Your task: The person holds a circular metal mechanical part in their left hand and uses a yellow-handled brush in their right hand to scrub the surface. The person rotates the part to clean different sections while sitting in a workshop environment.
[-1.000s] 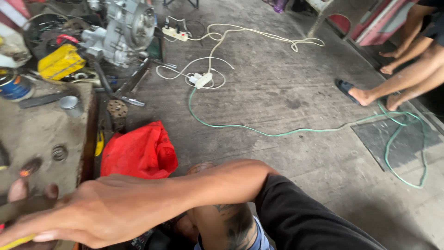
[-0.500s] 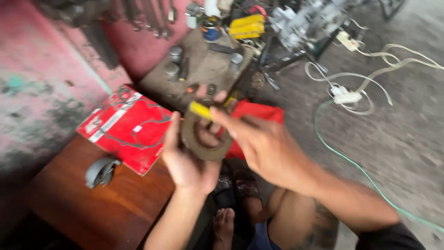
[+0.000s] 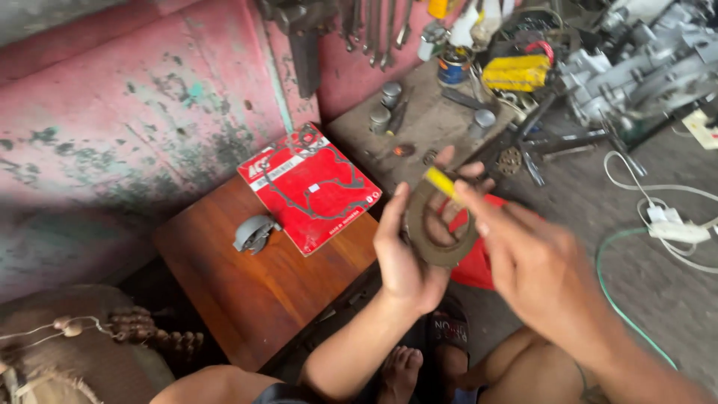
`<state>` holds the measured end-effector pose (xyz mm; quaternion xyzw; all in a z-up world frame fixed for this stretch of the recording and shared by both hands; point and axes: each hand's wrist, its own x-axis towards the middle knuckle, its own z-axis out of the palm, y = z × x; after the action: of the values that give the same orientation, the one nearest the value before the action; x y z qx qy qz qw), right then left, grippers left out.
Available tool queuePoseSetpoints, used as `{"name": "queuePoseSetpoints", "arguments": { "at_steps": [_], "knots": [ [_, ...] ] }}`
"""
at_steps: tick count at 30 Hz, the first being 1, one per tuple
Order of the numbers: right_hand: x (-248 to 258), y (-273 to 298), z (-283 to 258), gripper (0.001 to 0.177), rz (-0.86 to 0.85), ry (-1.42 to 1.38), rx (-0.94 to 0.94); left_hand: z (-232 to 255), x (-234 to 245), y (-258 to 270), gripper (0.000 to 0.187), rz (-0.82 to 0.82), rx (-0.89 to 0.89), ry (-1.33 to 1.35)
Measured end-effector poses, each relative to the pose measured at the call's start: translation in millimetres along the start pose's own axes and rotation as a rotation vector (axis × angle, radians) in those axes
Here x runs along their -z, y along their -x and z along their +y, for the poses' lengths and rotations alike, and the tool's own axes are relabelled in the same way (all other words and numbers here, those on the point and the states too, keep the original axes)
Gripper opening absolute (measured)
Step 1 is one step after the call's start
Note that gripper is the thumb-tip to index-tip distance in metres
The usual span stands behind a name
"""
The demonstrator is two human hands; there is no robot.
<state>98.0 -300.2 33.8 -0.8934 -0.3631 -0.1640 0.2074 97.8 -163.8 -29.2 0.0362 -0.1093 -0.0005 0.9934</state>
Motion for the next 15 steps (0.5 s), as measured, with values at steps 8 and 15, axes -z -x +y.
{"name": "queuePoseSetpoints", "arguments": {
  "at_steps": [8, 15],
  "knots": [
    [-7, 1, 10, 0.051, -0.012, 0.054, 0.024, -2, -4, 0, 0.061, 0.038, -0.161, -0.078],
    [-9, 1, 11, 0.05, 0.009, 0.12, 0.015, 0, -12, 2, 0.061, 0.069, -0.213, -0.087]
  ]
}}
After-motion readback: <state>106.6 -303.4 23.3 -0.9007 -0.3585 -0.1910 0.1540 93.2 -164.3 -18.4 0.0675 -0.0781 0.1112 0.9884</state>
